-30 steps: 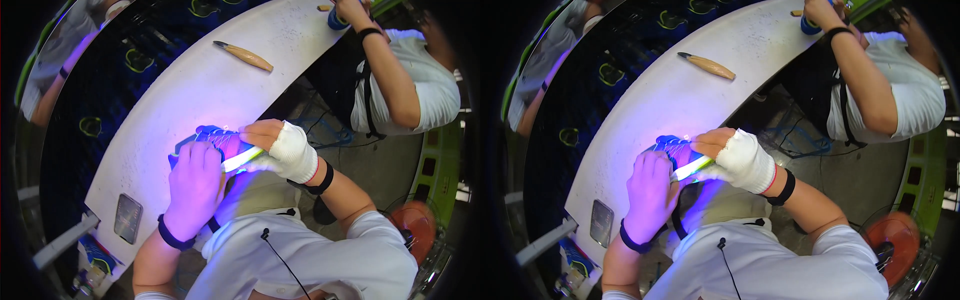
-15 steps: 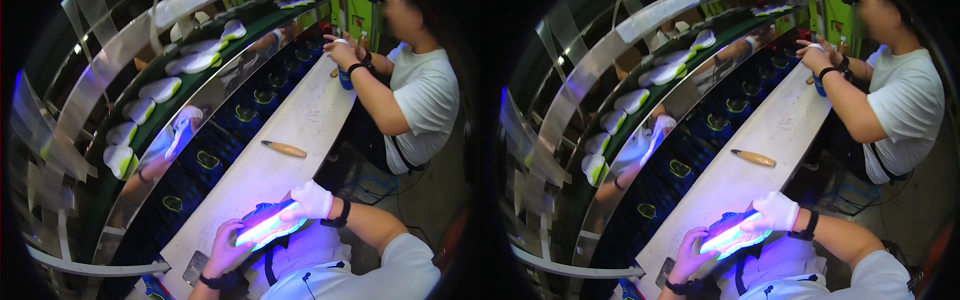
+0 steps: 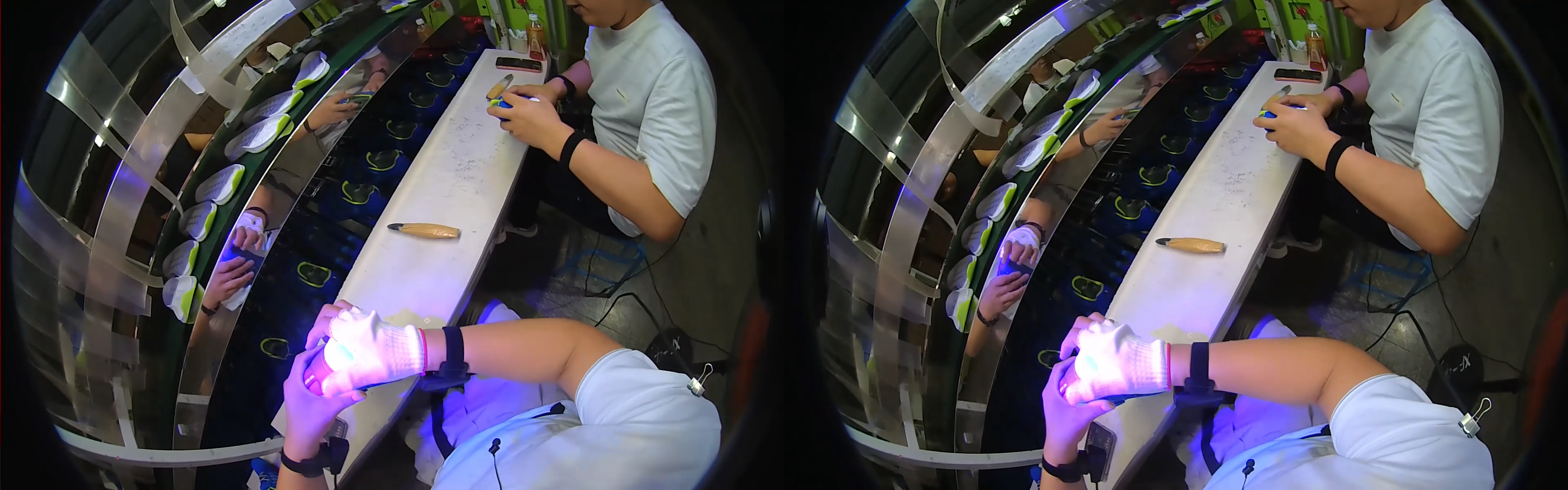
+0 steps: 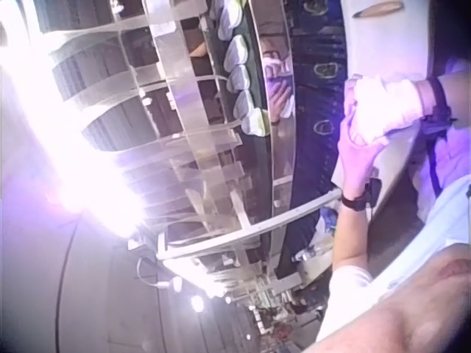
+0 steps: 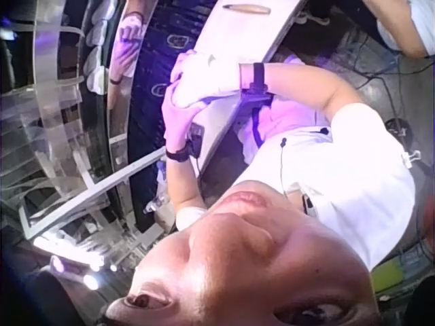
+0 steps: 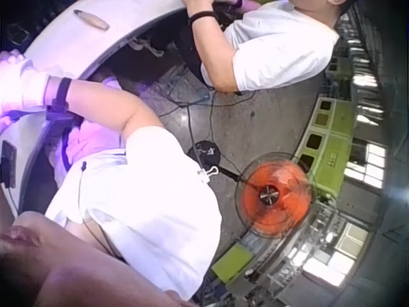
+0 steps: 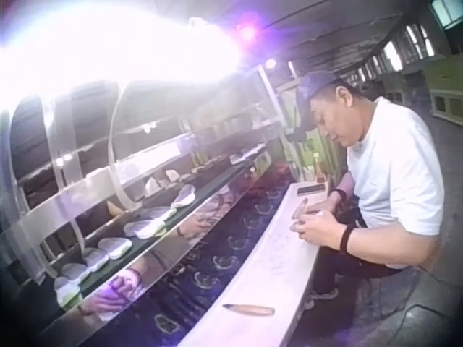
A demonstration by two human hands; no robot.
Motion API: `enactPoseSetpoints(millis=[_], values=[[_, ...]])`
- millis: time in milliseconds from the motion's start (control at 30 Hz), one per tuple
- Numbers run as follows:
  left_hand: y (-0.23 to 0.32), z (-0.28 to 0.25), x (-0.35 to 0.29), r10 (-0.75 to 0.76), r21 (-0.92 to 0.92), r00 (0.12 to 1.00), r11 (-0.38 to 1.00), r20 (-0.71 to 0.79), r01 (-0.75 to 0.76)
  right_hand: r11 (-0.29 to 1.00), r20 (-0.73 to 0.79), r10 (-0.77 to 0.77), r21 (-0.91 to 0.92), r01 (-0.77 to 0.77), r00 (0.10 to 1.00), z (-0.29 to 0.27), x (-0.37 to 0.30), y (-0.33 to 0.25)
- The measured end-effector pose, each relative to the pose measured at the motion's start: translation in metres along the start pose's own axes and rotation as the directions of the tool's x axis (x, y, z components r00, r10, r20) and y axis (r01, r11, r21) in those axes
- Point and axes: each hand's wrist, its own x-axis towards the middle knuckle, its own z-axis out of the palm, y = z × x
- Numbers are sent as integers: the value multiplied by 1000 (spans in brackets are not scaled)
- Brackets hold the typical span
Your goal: Assembling and gluing soles to shoe uppers on a production line.
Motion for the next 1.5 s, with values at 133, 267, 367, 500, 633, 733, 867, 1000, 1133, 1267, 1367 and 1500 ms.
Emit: enactPoseSetpoints(millis=[133, 267, 367, 500, 633, 733, 867, 1000, 1133, 1267, 1367, 1500], values=[[13, -14, 14, -21, 282, 987, 959, 160, -25, 996, -47, -15, 83, 19, 999, 0, -1, 10], [8, -18, 15, -71, 327, 982, 945, 175, 10, 977, 47, 125, 169, -131, 991, -2, 0, 4], [3, -16, 13, -81, 220, 988, 974, 135, 49, 974, 49, 106, 196, -113, 993, 8, 2, 11], [1, -13, 21, -104, 74, 988, 993, 115, 96, 928, -177, 58, 373, 12, 982, 14, 2, 25], [-2, -15, 20, -131, 37, 989, 991, 65, 129, -220, 219, 555, 969, -112, 802, 18, 1, 54], [-4, -12, 12, -184, -17, 983, 983, 19, 184, -304, 327, 496, 933, -192, 805, 28, 12, 60], [-3, -3, 11, -190, -42, 981, 981, -24, 189, 437, 239, 375, 806, -399, 895, 31, 19, 41], [0, 1, 23, -86, 112, 996, 990, -31, 89, 424, 382, 393, 732, -533, 836, 7, 24, 24], [19, 11, 39, -19, 475, 998, 880, 53, -9, 566, 316, 423, 639, -521, 849, -23, 10, 25], [35, 39, 39, 80, 699, 979, 689, 186, -189, 639, 227, 416, 616, -461, 880, -45, -14, 21], [37, 49, 25, 232, 712, 926, 592, 297, -377, 620, 288, 382, 625, -474, 878, -61, -22, 11], [49, 32, 11, 205, 685, 860, 532, 467, -498, 970, 290, 106, 179, -163, 951, -74, -39, -12]])
